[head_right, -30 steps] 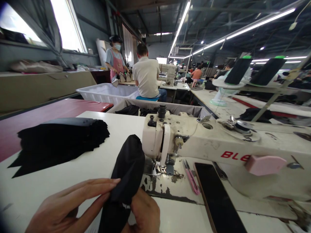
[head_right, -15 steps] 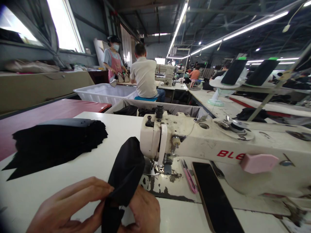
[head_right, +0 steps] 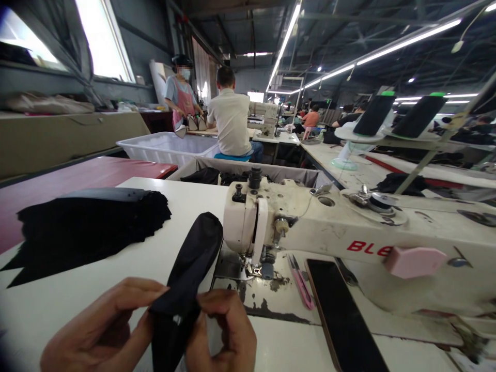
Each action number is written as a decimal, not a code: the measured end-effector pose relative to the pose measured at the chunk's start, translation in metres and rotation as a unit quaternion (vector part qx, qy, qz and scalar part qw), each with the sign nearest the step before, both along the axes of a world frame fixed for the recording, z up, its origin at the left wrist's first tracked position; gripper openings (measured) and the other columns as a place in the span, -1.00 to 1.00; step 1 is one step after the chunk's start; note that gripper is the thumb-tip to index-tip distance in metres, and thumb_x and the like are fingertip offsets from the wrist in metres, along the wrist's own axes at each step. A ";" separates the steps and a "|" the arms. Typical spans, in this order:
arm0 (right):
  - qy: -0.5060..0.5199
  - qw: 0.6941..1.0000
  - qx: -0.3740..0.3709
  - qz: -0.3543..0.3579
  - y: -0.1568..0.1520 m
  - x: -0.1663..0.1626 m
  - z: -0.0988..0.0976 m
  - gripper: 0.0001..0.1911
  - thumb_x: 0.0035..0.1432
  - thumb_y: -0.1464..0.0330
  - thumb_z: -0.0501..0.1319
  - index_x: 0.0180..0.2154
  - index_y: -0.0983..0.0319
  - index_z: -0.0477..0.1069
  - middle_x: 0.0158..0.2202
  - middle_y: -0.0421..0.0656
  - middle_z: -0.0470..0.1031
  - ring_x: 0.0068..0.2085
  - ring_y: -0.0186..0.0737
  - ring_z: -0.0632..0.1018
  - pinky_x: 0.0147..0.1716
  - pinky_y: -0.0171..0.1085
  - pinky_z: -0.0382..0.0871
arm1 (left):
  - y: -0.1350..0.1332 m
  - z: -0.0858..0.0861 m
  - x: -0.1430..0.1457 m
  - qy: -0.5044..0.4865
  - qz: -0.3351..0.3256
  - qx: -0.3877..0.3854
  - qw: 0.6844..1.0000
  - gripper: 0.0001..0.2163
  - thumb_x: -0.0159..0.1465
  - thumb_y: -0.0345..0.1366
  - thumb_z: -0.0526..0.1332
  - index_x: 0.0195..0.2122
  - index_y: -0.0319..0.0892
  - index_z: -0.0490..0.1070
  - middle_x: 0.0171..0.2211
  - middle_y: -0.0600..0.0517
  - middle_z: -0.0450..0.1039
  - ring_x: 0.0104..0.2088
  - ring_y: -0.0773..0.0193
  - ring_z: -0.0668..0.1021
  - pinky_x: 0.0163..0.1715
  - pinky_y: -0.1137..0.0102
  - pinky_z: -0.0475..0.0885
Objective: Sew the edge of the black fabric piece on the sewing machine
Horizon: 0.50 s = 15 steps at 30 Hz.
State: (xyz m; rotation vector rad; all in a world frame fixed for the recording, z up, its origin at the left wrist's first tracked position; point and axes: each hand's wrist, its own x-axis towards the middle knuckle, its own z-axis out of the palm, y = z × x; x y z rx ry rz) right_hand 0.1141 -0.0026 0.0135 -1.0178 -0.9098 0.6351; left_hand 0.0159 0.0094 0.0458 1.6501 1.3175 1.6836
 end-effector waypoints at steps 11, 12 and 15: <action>-0.341 0.918 0.154 -0.129 0.012 0.028 -0.002 -0.76 0.11 0.56 0.12 -0.18 0.19 0.25 -0.38 -0.21 0.38 -0.40 -0.31 0.48 -0.42 -0.39 0.35 | 0.020 -0.003 -0.014 0.201 0.115 0.036 0.972 -0.93 0.29 -0.28 0.03 -0.29 -0.11 0.25 -0.63 0.22 0.26 -0.73 0.42 0.29 -0.71 0.52 0.16; -0.332 0.920 0.131 -0.164 0.010 0.027 -0.002 -0.77 0.12 0.57 0.12 -0.20 0.18 0.25 -0.34 -0.20 0.39 -0.36 -0.32 0.48 -0.36 -0.37 0.34 | 0.020 -0.002 -0.016 0.174 0.087 0.000 0.981 -0.90 0.31 -0.24 0.02 -0.27 -0.11 0.25 -0.65 0.24 0.24 -0.74 0.41 0.27 -0.73 0.52 0.12; -0.226 0.958 -0.017 -0.178 0.000 0.021 0.000 -0.89 0.18 0.41 0.17 -0.23 0.15 0.28 -0.38 -0.25 0.36 -0.41 -0.34 0.41 -0.36 -0.37 0.28 | 0.017 0.002 -0.017 0.069 0.032 -0.142 0.987 -0.81 0.30 -0.12 0.03 -0.31 -0.11 0.29 -0.65 0.22 0.22 -0.67 0.38 0.28 -0.68 0.53 0.14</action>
